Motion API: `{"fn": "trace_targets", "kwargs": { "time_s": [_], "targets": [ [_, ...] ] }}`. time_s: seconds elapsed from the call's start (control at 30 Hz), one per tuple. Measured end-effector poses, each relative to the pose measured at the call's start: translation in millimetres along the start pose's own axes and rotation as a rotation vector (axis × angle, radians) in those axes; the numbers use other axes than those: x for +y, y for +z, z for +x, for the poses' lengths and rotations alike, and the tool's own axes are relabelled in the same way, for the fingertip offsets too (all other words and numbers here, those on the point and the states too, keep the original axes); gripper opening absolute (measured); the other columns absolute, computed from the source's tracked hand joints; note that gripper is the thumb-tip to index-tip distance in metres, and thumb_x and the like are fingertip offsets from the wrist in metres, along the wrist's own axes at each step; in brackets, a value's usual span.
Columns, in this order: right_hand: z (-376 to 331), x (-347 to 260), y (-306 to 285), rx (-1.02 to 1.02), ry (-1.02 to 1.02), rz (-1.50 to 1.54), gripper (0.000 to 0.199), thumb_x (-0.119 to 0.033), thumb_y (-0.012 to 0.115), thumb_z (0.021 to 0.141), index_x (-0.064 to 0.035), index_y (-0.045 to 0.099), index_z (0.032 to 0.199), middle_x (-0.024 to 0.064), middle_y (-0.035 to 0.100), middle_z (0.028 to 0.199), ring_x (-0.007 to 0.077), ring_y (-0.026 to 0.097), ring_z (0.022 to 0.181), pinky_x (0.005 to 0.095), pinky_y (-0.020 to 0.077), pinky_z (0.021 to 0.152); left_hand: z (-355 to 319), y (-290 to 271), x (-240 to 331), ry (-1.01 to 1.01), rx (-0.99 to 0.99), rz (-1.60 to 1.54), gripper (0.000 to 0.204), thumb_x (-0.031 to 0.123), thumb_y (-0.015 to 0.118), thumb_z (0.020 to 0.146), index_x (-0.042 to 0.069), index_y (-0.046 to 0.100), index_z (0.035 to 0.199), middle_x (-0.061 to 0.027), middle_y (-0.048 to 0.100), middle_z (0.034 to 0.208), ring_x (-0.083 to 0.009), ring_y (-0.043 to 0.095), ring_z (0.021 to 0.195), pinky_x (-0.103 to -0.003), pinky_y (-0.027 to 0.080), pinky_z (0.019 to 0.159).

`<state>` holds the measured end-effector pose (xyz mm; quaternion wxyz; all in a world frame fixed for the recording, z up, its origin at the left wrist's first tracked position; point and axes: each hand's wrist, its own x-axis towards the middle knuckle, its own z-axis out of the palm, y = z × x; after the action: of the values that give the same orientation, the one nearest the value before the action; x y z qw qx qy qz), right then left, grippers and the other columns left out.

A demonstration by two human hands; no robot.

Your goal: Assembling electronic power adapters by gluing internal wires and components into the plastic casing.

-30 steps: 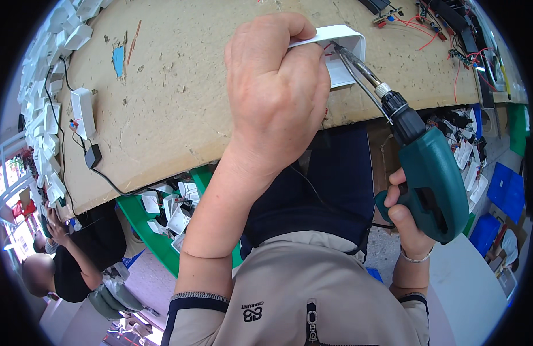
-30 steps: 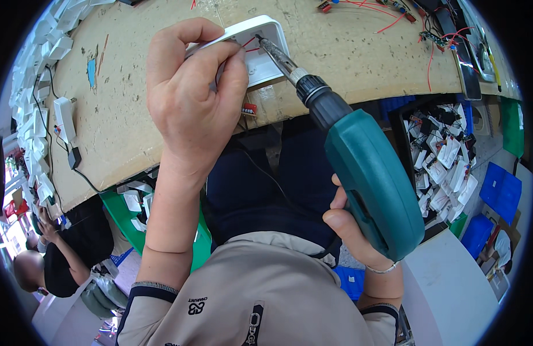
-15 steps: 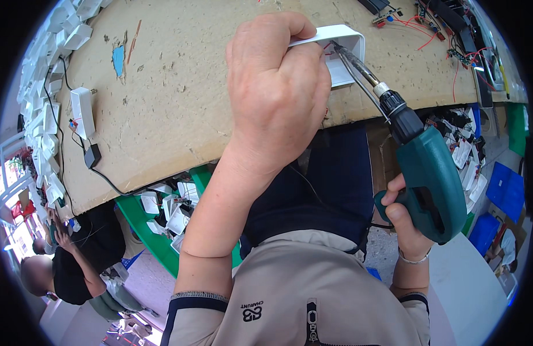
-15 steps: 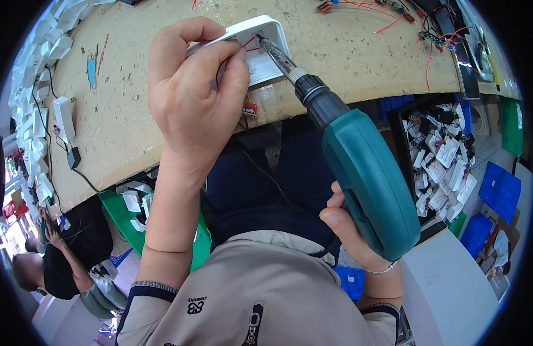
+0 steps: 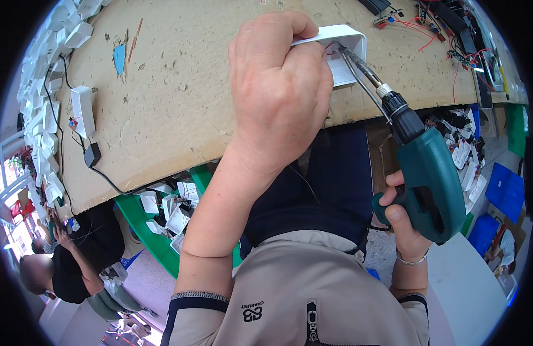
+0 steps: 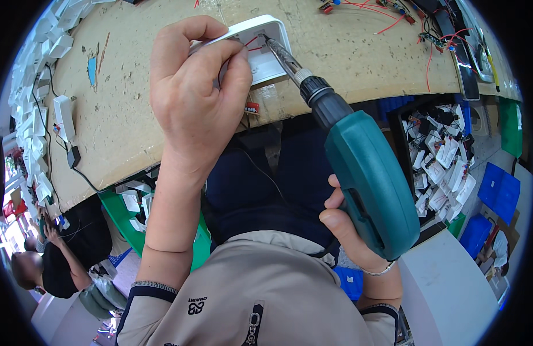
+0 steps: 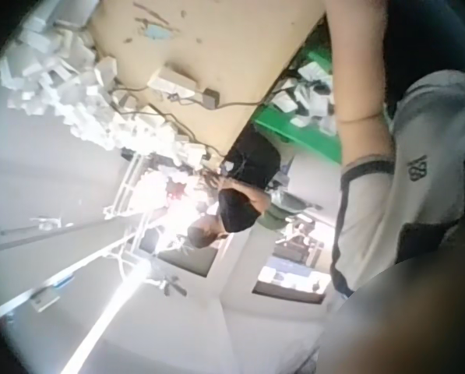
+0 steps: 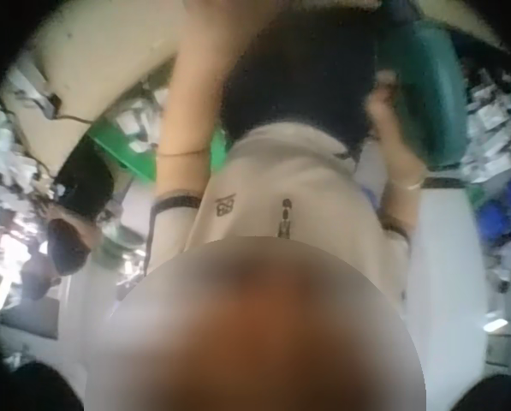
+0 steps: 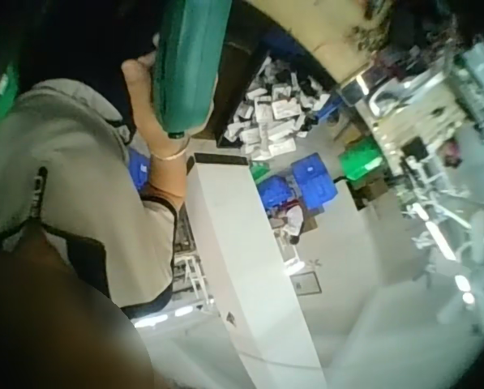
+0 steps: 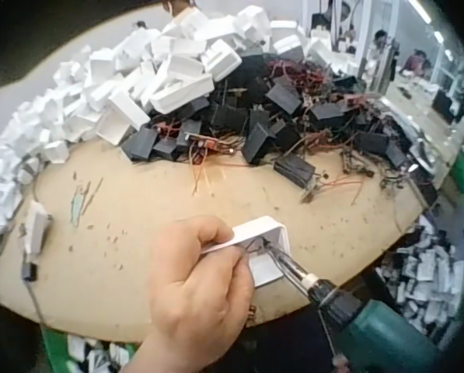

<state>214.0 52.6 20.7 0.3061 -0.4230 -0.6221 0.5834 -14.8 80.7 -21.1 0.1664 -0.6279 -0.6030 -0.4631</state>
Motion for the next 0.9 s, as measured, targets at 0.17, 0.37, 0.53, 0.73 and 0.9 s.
{"fn": "trace_targets", "kwargs": {
  "time_s": [0.17, 0.37, 0.53, 0.73, 0.9],
  "targets": [
    [-2.6, 1.7, 0.2, 0.01, 0.023, 0.017, 0.036, -0.006, 0.069, 0.071, -0.0005, 0.056, 0.105, 0.0102, 0.06, 0.094, 0.0119, 0.055, 0.075, 0.0241, 0.0464, 0.066, -3.1, 4.8, 0.6, -0.037, 0.026, -0.081, 0.011, -0.003, 0.058, 0.055, -0.001, 0.054, 0.065, -0.0093, 0.052, 0.082, -0.0239, 0.049, 0.073, -0.034, 0.037, 0.065],
    [-3.8, 1.6, 1.3, 0.017, 0.032, -0.074, 0.05, -0.018, 0.068, 0.072, 0.0045, 0.046, 0.111, 0.0132, 0.056, 0.095, 0.0136, 0.055, 0.068, 0.025, 0.0462, 0.062, 1.8, -1.3, 1.0, -0.029, -0.015, -0.001, 0.008, -0.005, 0.062, 0.061, -0.001, 0.061, 0.068, -0.0076, 0.055, 0.082, -0.016, 0.052, 0.067, -0.025, 0.043, 0.054],
    [-3.5, 3.1, 2.8, 0.018, 0.038, -0.059, 0.05, -0.017, 0.068, 0.071, 0.0046, 0.046, 0.111, 0.0134, 0.056, 0.096, 0.0136, 0.055, 0.068, 0.0249, 0.0461, 0.062, 0.2, -0.7, 1.8, -0.035, -0.008, -0.023, 0.008, -0.005, 0.062, 0.061, -0.001, 0.06, 0.067, -0.0076, 0.054, 0.082, -0.016, 0.052, 0.066, -0.025, 0.043, 0.054],
    [-8.3, 4.5, 2.2, 0.034, 0.066, -0.031, 0.056, -0.017, 0.069, 0.071, 0.0041, 0.043, 0.116, 0.0157, 0.056, 0.101, 0.0135, 0.056, 0.068, 0.0246, 0.0467, 0.061, -2.2, -0.1, 3.2, -0.015, 0.009, -0.016, 0.009, -0.006, 0.063, 0.061, -0.001, 0.06, 0.067, -0.0076, 0.054, 0.083, -0.016, 0.052, 0.066, -0.025, 0.043, 0.054],
    [-9.7, 8.3, -1.6, 0.035, 0.041, -0.049, 0.06, -0.019, 0.07, 0.07, 0.0036, 0.041, 0.119, 0.0182, 0.054, 0.108, 0.0132, 0.057, 0.07, 0.0244, 0.0474, 0.061, -2.1, 2.8, 4.2, -0.033, -0.003, -0.026, 0.009, -0.006, 0.062, 0.06, -0.001, 0.06, 0.068, -0.0077, 0.053, 0.083, -0.0159, 0.051, 0.065, -0.025, 0.043, 0.053]
  ]
}}
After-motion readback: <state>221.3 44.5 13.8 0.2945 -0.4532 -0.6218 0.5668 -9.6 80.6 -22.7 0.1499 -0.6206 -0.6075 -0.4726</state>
